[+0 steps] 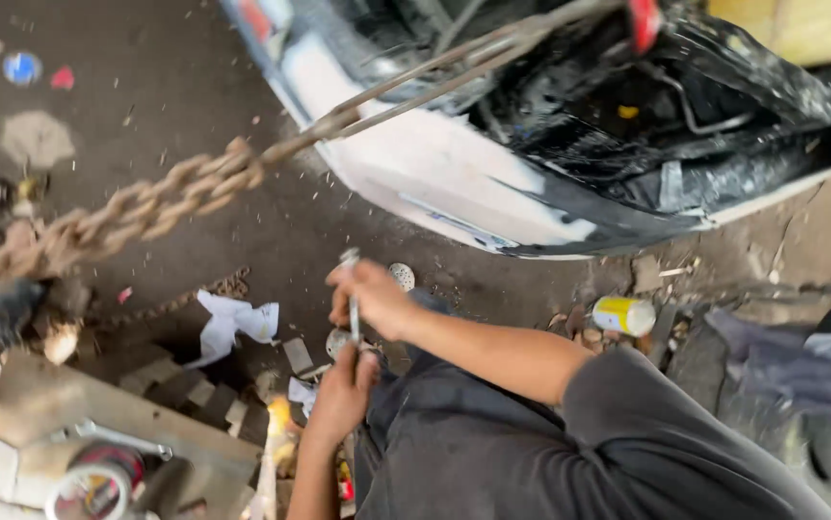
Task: The person uses a chain and a metal bar to pull and adjust the front bumper of a white car. They then use a wrench to tighten a bolt on the car's frame and move a metal stand nearby.
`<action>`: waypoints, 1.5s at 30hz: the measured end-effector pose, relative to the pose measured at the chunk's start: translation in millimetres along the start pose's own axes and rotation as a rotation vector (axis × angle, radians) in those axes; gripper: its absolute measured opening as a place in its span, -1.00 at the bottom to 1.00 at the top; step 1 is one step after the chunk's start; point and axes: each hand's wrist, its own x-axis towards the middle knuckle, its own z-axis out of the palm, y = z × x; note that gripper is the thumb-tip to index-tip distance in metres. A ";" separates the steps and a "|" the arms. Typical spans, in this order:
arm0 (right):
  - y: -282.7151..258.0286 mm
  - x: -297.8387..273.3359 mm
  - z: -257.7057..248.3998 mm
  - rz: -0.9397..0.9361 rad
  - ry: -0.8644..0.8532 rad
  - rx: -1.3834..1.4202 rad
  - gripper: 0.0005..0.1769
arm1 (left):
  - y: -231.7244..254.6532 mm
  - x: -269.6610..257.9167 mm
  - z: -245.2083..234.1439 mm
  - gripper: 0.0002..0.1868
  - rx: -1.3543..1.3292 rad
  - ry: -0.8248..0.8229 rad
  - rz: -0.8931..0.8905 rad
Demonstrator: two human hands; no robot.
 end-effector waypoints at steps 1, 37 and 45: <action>-17.4 -3.2 -38.4 -0.102 0.144 0.206 -0.66 | 31.0 3.6 2.1 -0.46 0.168 -0.136 0.066; -214.2 27.1 -327.9 -0.826 0.530 0.646 -0.58 | 294.4 223.8 62.1 -0.58 0.643 0.239 1.539; -208.9 29.4 -330.0 -0.880 0.582 0.565 -0.50 | 289.6 234.6 60.9 -0.52 0.526 0.174 1.528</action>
